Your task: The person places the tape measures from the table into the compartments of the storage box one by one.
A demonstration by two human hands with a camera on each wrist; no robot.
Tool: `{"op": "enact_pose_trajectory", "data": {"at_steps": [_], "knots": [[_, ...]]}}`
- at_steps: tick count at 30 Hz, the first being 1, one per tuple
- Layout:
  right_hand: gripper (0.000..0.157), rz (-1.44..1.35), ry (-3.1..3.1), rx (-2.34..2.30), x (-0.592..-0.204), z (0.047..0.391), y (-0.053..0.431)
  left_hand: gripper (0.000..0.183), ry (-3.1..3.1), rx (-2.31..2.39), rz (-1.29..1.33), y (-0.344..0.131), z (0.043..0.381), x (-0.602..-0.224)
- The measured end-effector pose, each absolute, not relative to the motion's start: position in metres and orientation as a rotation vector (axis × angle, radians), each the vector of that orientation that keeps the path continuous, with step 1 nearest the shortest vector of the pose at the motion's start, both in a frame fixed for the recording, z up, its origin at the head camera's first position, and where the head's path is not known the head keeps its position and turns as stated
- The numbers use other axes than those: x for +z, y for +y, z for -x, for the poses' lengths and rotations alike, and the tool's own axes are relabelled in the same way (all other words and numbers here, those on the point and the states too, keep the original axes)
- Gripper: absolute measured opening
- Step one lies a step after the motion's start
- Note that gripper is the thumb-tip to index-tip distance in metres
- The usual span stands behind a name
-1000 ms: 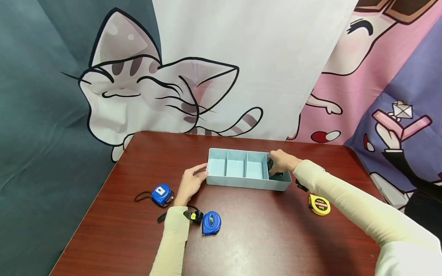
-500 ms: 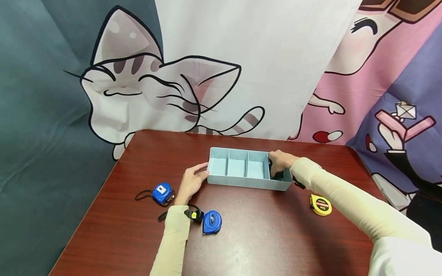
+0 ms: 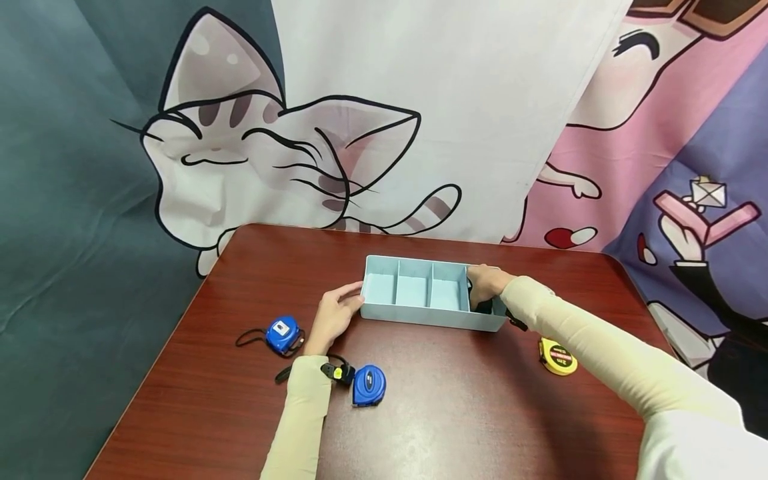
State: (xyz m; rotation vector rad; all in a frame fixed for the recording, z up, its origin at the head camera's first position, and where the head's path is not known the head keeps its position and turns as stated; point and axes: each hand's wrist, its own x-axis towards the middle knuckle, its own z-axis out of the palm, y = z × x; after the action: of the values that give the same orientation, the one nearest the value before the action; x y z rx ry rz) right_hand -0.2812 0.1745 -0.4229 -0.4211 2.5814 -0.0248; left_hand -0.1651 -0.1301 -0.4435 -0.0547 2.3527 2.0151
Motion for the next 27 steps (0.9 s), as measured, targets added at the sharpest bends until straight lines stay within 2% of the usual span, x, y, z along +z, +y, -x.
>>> {"op": "enact_pose_trajectory", "data": {"at_steps": [14,19,24,27], "knots": [[0.035,0.436,2.574,-0.085,-0.426,0.280,0.175,0.034,2.378,2.005,0.053,-0.129,0.163,-0.442],[0.031,0.435,2.574,-0.080,-0.426,0.277,0.174,0.035,2.387,1.992,0.072,-0.132,0.168,-0.453],[0.037,0.415,2.561,-0.108,-0.420,0.274,0.177,0.037,2.348,2.027,0.074,-0.134,0.176,-0.472],[0.048,0.435,2.557,-0.145,-0.411,0.272,0.181,0.037,2.363,2.035,0.070,-0.133,0.176,-0.474]]}}
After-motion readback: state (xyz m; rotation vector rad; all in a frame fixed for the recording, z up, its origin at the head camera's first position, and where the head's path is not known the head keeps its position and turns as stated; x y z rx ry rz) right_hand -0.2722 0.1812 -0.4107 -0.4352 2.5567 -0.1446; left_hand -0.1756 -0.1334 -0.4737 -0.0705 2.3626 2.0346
